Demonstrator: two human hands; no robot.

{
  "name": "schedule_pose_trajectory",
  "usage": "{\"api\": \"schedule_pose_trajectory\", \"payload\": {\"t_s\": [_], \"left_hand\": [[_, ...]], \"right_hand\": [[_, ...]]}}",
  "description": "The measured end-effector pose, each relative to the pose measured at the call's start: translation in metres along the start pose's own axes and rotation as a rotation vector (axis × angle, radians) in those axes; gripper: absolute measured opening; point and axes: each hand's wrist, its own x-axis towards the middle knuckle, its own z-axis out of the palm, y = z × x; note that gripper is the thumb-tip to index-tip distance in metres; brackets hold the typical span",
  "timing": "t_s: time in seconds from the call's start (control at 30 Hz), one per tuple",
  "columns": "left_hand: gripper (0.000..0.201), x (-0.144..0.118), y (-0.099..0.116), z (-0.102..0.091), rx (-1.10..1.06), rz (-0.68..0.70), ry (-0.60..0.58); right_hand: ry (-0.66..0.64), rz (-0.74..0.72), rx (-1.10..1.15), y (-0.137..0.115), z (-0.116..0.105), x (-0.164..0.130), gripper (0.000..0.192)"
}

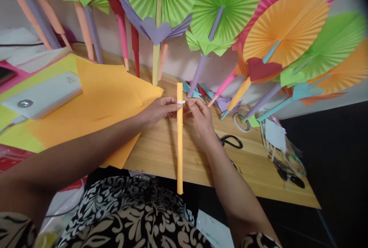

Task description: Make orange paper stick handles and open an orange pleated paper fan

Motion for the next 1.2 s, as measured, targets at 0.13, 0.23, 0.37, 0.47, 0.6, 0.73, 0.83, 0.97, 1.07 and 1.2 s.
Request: {"api": "schedule_pose_trajectory", "payload": {"t_s": [0.13,0.23,0.37,0.47,0.6,0.73,0.83,0.97,1.07,1.2], "left_hand": [[0.017,-0.004,0.001,0.005,0.005,-0.035,-0.048],[0.018,-0.005,0.0,0.007,0.009,-0.044,-0.087],[0.021,-0.004,-0.003,0.006,0.039,-0.048,-0.11],[0.023,-0.004,-0.002,0.006,0.127,-0.035,-0.104],[0.026,-0.005,0.004,0.009,0.134,-0.03,-0.105],[0.016,-0.006,0.012,0.008,-0.013,-0.006,-0.11],[0.01,-0.006,0.012,0.004,-0.046,0.003,-0.097],[0.01,-0.004,0.008,-0.001,-0.064,-0.005,-0.111],[0.016,-0.003,0.005,-0.003,-0.094,0.008,-0.13],[0.019,-0.001,0.002,-0.004,-0.08,0.053,-0.106]], "right_hand": [[0.023,0.028,-0.003,-0.001,0.001,-0.002,0.027],[0.029,0.05,-0.031,0.0,0.001,-0.001,0.024],[0.021,0.014,-0.051,0.003,-0.001,0.001,0.019],[0.007,-0.011,-0.072,0.003,-0.001,0.001,0.02],[0.003,-0.095,-0.125,-0.004,0.002,-0.004,0.02],[-0.009,-0.177,-0.106,-0.01,0.004,-0.011,0.019],[0.089,-0.211,-0.103,-0.009,0.003,-0.012,0.021],[0.218,-0.228,-0.097,-0.005,0.0,-0.006,0.021],[0.16,-0.157,-0.095,-0.001,-0.001,-0.002,0.021],[0.011,-0.023,-0.01,-0.002,0.003,-0.001,0.031]]}}
